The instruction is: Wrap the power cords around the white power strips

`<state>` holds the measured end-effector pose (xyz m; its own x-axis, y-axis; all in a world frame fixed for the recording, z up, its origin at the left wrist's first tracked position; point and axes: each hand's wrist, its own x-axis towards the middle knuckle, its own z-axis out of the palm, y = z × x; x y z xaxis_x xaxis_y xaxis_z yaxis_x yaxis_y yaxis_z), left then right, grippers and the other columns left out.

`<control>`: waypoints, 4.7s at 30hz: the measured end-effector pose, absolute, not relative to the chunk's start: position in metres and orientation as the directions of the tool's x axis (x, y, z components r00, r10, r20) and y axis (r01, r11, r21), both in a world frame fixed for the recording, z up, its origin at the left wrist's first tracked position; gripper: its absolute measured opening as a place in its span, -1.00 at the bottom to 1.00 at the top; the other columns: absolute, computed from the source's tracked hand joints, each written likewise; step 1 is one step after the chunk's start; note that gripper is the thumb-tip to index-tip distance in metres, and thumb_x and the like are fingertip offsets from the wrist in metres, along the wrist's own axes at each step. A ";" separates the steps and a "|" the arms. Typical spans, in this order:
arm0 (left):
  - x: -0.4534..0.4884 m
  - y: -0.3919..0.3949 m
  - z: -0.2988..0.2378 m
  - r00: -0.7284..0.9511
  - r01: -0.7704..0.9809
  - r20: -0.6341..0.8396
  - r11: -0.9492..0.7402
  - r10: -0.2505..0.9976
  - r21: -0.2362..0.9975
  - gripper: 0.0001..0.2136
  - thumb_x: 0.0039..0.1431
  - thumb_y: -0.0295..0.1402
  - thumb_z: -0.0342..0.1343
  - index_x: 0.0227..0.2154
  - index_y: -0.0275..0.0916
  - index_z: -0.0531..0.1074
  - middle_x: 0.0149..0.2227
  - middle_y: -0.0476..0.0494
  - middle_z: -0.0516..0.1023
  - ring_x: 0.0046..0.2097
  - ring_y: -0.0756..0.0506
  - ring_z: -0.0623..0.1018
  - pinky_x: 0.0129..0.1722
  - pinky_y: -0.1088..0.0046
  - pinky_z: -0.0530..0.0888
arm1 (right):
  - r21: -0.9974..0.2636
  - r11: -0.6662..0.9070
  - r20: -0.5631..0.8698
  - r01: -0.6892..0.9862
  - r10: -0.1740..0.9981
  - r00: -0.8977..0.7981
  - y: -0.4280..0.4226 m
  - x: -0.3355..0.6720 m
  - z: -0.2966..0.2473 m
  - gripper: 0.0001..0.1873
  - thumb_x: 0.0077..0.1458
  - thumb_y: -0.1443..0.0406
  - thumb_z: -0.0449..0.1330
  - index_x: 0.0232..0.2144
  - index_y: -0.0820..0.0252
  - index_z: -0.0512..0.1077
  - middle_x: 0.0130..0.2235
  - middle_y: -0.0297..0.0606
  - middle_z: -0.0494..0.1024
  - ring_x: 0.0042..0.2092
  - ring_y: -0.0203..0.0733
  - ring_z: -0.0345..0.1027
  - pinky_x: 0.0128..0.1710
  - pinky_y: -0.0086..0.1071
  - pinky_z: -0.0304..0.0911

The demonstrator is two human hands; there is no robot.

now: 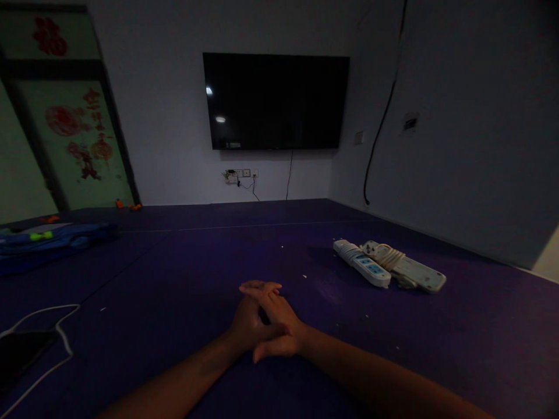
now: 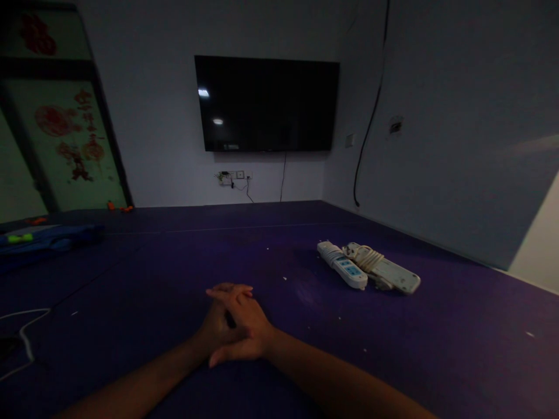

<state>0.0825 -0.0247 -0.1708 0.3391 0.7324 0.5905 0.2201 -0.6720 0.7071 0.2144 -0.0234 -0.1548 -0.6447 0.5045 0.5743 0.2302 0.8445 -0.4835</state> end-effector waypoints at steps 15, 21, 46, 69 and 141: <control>0.081 -0.026 -0.167 0.384 0.199 0.506 -0.605 0.772 0.771 -0.37 -0.15 -0.01 0.24 0.01 -0.16 0.33 -0.06 -0.20 0.42 -0.04 -0.22 0.45 -0.05 0.15 0.43 | -0.430 0.881 0.685 0.196 0.460 -0.565 -0.025 0.210 -0.160 -0.50 0.15 0.06 0.01 0.09 0.12 0.27 0.07 -0.10 0.35 0.10 -0.07 0.22 0.04 -0.13 0.18; 0.082 -0.024 -0.170 0.342 0.217 0.517 -0.601 0.785 0.769 -0.42 -0.11 -0.01 0.19 -0.02 -0.18 0.36 -0.09 -0.21 0.42 -0.07 -0.23 0.46 -0.07 0.15 0.44 | -0.438 0.874 0.657 0.209 0.470 -0.590 -0.023 0.210 -0.159 -0.42 0.13 0.01 -0.01 0.11 0.16 0.23 0.09 -0.06 0.31 0.12 -0.04 0.18 0.06 -0.09 0.16; 0.081 -0.024 -0.168 0.345 0.247 0.529 -0.618 0.776 0.746 -0.42 -0.12 -0.02 0.23 -0.02 -0.15 0.36 -0.12 -0.16 0.42 -0.08 -0.24 0.45 -0.07 0.16 0.44 | -0.471 0.854 0.624 0.219 0.498 -0.602 -0.022 0.210 -0.160 -0.38 0.03 0.06 0.11 0.11 0.18 0.23 0.08 -0.03 0.30 0.13 0.02 0.16 0.06 -0.02 0.13; 0.083 -0.022 -0.172 0.335 0.285 0.530 -0.620 0.779 0.731 -0.40 -0.11 0.06 0.17 -0.02 -0.14 0.34 -0.10 -0.20 0.43 -0.08 -0.21 0.46 -0.08 0.13 0.44 | -0.478 0.864 0.640 0.159 0.466 -0.611 -0.019 0.212 -0.161 -0.45 0.10 0.10 0.05 0.12 0.13 0.21 0.11 -0.07 0.30 0.15 -0.03 0.16 0.08 -0.06 0.13; 0.082 -0.022 -0.167 0.379 0.295 0.550 -0.660 0.744 0.691 -0.45 0.06 -0.01 0.06 0.08 -0.15 0.25 -0.04 -0.23 0.41 -0.01 -0.21 0.43 -0.01 0.11 0.39 | -0.570 0.811 0.660 0.132 0.548 -0.513 -0.021 0.211 -0.161 -0.57 0.13 0.16 0.10 0.05 0.09 0.32 0.03 -0.13 0.41 0.07 -0.08 0.26 0.07 -0.08 0.17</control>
